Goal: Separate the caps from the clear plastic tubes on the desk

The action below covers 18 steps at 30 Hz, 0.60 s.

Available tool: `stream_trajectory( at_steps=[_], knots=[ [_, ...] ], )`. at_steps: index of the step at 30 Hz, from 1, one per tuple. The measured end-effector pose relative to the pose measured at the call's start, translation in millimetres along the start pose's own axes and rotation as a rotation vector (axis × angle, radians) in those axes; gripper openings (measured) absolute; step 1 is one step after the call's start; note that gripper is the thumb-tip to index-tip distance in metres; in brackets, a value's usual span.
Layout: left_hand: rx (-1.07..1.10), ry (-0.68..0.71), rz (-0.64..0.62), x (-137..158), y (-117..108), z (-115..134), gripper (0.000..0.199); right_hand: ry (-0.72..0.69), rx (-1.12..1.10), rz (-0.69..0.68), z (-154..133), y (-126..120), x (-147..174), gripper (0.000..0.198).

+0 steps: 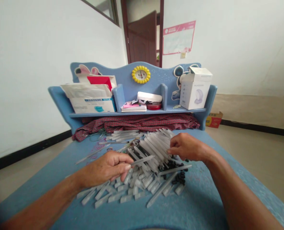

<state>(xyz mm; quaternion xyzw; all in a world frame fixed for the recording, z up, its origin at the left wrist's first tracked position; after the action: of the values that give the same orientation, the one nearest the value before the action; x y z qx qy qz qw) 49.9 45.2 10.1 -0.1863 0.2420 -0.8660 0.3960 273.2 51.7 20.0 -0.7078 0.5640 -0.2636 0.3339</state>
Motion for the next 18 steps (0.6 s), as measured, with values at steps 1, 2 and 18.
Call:
stream_trajectory(
  at_steps=[1,2,18],
  knots=[
    [-0.004,0.004,0.000,0.3,0.2,0.5,0.029,-0.058,-0.043,0.022,-6.7,0.1,0.7,0.024],
    [-0.009,0.006,-0.001,0.6,0.4,0.9,0.029,-0.113,-0.091,0.031,-13.6,2.0,1.5,0.028],
    [0.009,-0.011,0.052,2.2,-42.9,-14.3,0.034,-0.112,-0.579,0.178,-10.4,-4.9,-1.1,0.026]
  ],
)
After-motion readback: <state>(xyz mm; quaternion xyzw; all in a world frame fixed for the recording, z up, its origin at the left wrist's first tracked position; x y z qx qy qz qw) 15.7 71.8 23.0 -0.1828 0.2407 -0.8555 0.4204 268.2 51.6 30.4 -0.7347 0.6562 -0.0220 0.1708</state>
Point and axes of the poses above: each hand's wrist, its own x-axis away from the middle knuckle, its own y-axis out of the palm, z = x × y, the point moved 6 cm from there along -x, towards the middle knuckle, and after that the axes turned 6 degrees about z, right-handed, at the moved point
